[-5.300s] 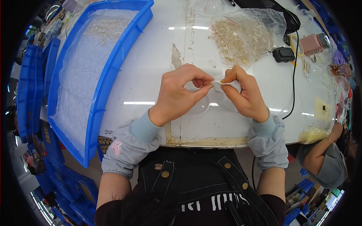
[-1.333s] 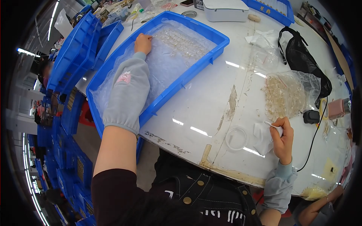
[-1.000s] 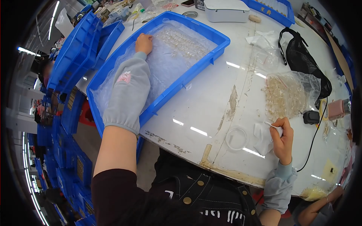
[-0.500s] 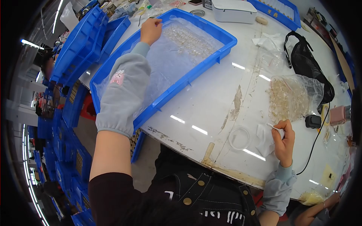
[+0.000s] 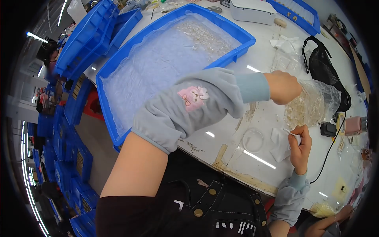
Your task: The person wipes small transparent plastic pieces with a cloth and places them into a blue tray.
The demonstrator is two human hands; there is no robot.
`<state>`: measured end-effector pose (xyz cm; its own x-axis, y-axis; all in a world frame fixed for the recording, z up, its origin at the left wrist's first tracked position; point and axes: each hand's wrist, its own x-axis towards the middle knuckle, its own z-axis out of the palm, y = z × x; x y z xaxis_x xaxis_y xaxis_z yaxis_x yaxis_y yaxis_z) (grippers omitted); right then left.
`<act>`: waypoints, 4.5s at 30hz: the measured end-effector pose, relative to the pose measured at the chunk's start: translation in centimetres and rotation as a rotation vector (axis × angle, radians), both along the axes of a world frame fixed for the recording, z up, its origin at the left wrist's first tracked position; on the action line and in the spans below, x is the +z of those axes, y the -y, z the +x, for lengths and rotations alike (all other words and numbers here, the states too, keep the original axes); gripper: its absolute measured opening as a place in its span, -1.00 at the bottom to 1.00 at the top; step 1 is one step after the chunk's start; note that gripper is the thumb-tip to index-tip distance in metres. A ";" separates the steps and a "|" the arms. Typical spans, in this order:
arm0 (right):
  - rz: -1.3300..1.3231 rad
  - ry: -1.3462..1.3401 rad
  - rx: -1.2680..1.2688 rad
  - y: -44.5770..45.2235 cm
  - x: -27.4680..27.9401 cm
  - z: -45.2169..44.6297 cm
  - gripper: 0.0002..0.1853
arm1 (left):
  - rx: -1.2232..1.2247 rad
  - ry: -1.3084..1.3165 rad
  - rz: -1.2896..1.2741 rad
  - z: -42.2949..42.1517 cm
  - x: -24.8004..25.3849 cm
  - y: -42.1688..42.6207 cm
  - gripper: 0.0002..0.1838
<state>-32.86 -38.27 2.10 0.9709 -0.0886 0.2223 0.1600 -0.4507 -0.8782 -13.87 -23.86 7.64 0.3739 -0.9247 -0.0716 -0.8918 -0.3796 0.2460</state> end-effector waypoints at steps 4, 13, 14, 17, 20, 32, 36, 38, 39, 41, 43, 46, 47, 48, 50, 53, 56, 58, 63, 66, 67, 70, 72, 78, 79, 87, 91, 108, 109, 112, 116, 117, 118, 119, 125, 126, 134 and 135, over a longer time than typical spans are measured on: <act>-0.046 0.030 0.007 -0.2 0.3 -0.1 -0.89 | -0.047 -0.172 0.001 -2.4 -2.2 1.0 -0.62; -0.039 0.015 -0.003 -0.2 0.0 0.0 -0.89 | 0.069 -0.220 -0.281 -3.8 -6.4 -1.3 -0.73; -0.038 0.012 -0.002 -0.2 0.0 0.0 -0.89 | 0.087 -0.215 -0.318 -4.0 -6.4 -1.5 -0.76; -0.038 0.001 -0.002 -0.2 0.1 0.0 -0.89 | 0.128 -0.247 -0.324 -4.2 -6.7 -1.6 -0.81; -0.035 -0.010 -0.006 -0.2 0.0 0.0 -0.89 | 0.133 -0.218 -0.407 -4.4 -7.4 -1.7 -0.82; -0.045 0.024 -0.004 -0.3 0.2 0.0 -0.89 | 0.141 -0.190 -0.458 -4.4 -7.8 -1.9 -0.85; -0.037 0.014 -0.005 -0.3 0.2 0.0 -0.89 | 0.141 -0.209 -0.502 -4.2 -8.2 -1.8 -0.88; -0.038 0.015 -0.006 -0.3 0.2 0.0 -0.89 | 0.131 -0.184 -0.508 -4.0 -8.4 -1.7 -0.89; -0.039 0.019 -0.005 -0.3 0.2 0.0 -0.89 | 0.123 -0.176 -0.508 -4.0 -8.5 -1.7 -0.90; -0.043 0.028 -0.002 -0.3 0.1 0.0 -0.89 | 0.107 -0.159 -0.508 -3.9 -8.4 -1.8 -0.91; -0.047 0.036 0.007 -0.3 0.1 0.0 -0.89 | 0.093 -0.144 -0.533 -4.0 -8.3 -1.8 -0.93; -0.050 0.051 -0.001 -0.6 0.3 -0.1 -0.89 | 0.078 -0.165 -0.541 -4.2 -7.9 -2.1 -0.94; -0.047 0.060 0.001 -0.6 0.4 -0.1 -0.89 | 0.071 -0.181 -0.540 -4.3 -7.6 -2.1 -0.94; -0.045 0.069 0.001 -0.7 0.4 -0.1 -0.89 | 0.076 -0.219 -0.563 -4.5 -7.4 -2.2 -0.94; -0.045 0.085 0.001 -0.6 0.3 -0.1 -0.89 | 0.084 -0.298 -0.608 -5.0 -6.9 -2.3 -0.94; -0.043 0.115 -0.002 -0.5 0.0 -0.2 -0.89 | 0.100 -0.452 -0.677 -5.7 -6.4 -3.0 -0.93; -0.036 0.149 -0.004 -1.0 0.1 -0.5 -0.89 | 0.131 -0.567 -0.748 -6.2 -5.7 -3.9 -0.92; -0.033 0.172 0.009 -1.2 0.0 -0.6 -0.89 | 0.185 -0.777 -0.757 -6.8 -5.2 -4.4 -0.89; -0.062 0.151 0.041 -1.2 -0.5 -0.7 -0.89 | 0.206 -0.991 -0.795 -8.3 -5.8 -4.7 -0.82; -0.069 0.128 0.036 -1.3 -0.4 -0.6 -0.89 | 0.227 -1.057 -0.779 -8.6 -5.5 -5.1 -0.82; -0.073 0.125 0.031 -1.3 -0.4 -0.6 -0.89 | 0.220 -1.038 -0.787 -8.6 -5.6 -5.1 -0.81; -0.085 0.135 0.032 -1.3 -0.5 -0.5 -0.89 | 0.233 -1.052 -0.768 -8.6 -5.1 -5.4 -0.81; -0.079 0.128 0.024 -1.3 -0.5 -0.5 -0.90 | 0.248 -1.072 -0.745 -8.5 -4.9 -5.6 -0.81; -0.111 0.146 0.033 -1.5 -0.2 -0.5 -0.91 | 0.263 -1.177 -0.763 -8.5 -5.2 -5.5 -0.82; -0.127 0.153 0.041 -1.5 -0.2 -0.5 -0.91 | 0.274 -1.192 -0.752 -8.6 -5.0 -5.6 -0.82; -0.111 0.146 0.016 -1.5 -0.4 -0.5 -0.91 | 0.297 -1.257 -0.706 -8.5 -5.0 -5.6 -0.82; -0.111 0.117 0.042 -1.2 -0.2 -0.6 -0.91 | 0.289 -1.281 -0.709 -8.9 -5.0 -5.5 -0.83; -0.130 0.160 0.024 -1.4 0.3 -0.4 -0.90 | 0.292 -1.381 -0.763 -9.3 -5.6 -5.2 -0.83; -0.116 0.161 0.012 -1.3 0.2 -0.5 -0.90 | 0.292 -1.397 -0.781 -9.3 -5.7 -5.1 -0.83; -0.082 0.154 -0.002 -1.5 0.4 -0.5 -0.90 | 0.297 -1.385 -0.780 -9.4 -5.6 -5.1 -0.83; -0.061 0.115 0.072 -1.3 0.2 -0.4 -0.88 | 0.285 -1.272 -0.731 -9.5 -5.7 -5.2 -0.82; -0.021 0.086 0.047 -1.4 0.6 -0.5 -0.88 | 0.288 -1.271 -0.729 -9.5 -5.8 -5.2 -0.82; 0.018 0.057 0.022 -1.4 0.9 -0.6 -0.87 | 0.290 -1.271 -0.727 -9.5 -5.8 -5.1 -0.82; 0.019 0.064 0.032 -1.4 0.7 -0.6 -0.87 | 0.291 -1.272 -0.726 -9.5 -5.8 -5.0 -0.82; -0.028 0.124 0.074 -1.4 0.3 -0.4 -0.86 | 0.264 -1.286 -0.699 -9.5 -5.5 -5.2 -0.82; -0.006 0.117 0.048 -1.3 0.5 -0.5 -0.86 | 0.277 -1.298 -0.707 -9.5 -5.5 -5.2 -0.82; -0.025 0.132 0.068 -1.1 0.0 -0.4 -0.86 | 0.289 -1.336 -0.678 -9.3 -5.5 -5.3 -0.82; -0.003 0.115 0.040 -1.0 0.5 -0.5 -0.85 | 0.289 -1.344 -0.687 -9.2 -5.7 -5.2 -0.82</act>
